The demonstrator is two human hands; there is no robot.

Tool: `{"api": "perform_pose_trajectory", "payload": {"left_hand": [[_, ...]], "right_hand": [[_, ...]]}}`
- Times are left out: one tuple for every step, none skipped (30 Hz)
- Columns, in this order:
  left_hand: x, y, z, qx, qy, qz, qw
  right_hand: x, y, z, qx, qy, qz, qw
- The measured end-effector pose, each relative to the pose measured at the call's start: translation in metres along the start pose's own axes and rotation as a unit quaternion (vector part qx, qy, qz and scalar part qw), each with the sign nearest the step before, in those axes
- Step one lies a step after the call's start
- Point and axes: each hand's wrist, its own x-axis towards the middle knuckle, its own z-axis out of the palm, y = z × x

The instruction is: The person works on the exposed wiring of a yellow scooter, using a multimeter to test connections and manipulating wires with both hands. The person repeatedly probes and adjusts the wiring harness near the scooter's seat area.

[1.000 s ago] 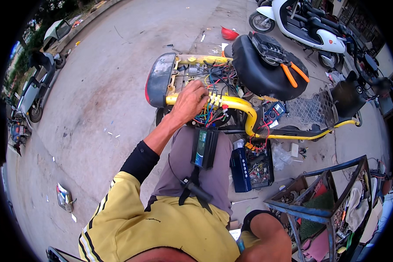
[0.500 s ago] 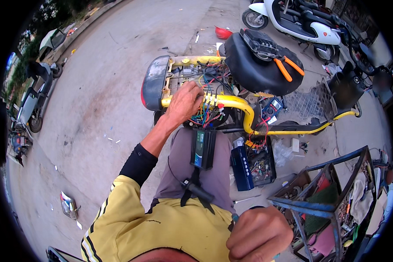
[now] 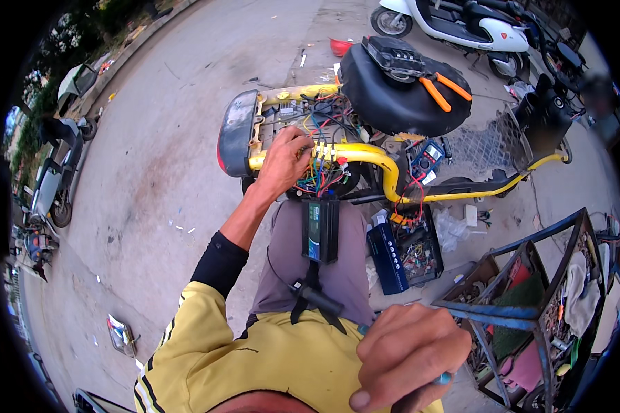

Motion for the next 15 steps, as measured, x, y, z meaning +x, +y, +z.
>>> {"api": "perform_pose_trajectory", "payload": {"left_hand": [[-0.001,0.001,0.000,-0.009,0.009,-0.007,1.000],[-0.002,0.004,0.000,-0.019,0.018,-0.014,1.000],[-0.002,0.007,0.000,-0.013,0.015,-0.027,0.999],[-0.001,0.010,0.000,-0.007,0.013,-0.040,0.999],[0.000,0.013,0.000,-0.001,0.011,-0.052,0.999],[0.001,0.012,0.002,0.002,0.012,-0.045,0.999],[0.002,0.010,0.005,0.005,0.014,-0.037,0.999],[0.002,0.009,0.006,0.010,0.016,-0.031,0.999],[0.002,0.008,0.006,0.005,0.014,-0.031,0.999],[0.001,0.006,0.006,0.000,0.013,-0.030,0.999],[0.001,0.006,0.005,-0.006,0.012,-0.030,0.999],[0.000,0.004,0.006,-0.010,0.013,-0.029,0.999],[-0.001,0.002,0.006,-0.014,0.014,-0.027,0.999],[0.001,0.002,0.006,-0.020,0.015,-0.025,0.999],[0.001,0.003,0.004,-0.030,0.012,-0.030,0.999]], "right_hand": [[0.002,-0.002,0.000,-0.009,-0.010,0.001,1.000],[0.003,-0.002,0.002,0.000,-0.013,-0.002,1.000],[0.005,-0.002,0.004,0.009,-0.015,-0.004,1.000],[0.006,0.000,0.006,0.018,-0.018,-0.006,1.000],[0.008,0.000,0.007,0.030,-0.027,-0.003,0.999],[0.011,0.001,0.007,0.042,-0.036,0.000,0.998],[0.014,0.002,0.007,0.053,-0.046,0.003,0.998],[0.019,0.005,0.009,0.052,-0.044,-0.002,0.998],[0.025,0.006,0.012,0.050,-0.043,-0.009,0.998],[0.030,0.007,0.012,0.048,-0.042,-0.015,0.998],[0.033,0.007,0.011,0.058,-0.064,-0.010,0.996],[0.036,0.007,0.010,0.068,-0.086,-0.004,0.994],[0.037,0.008,0.010,0.077,-0.108,0.000,0.991],[0.038,0.008,0.011,0.079,-0.108,-0.001,0.991],[0.039,0.009,0.012,0.081,-0.107,-0.003,0.991]]}}
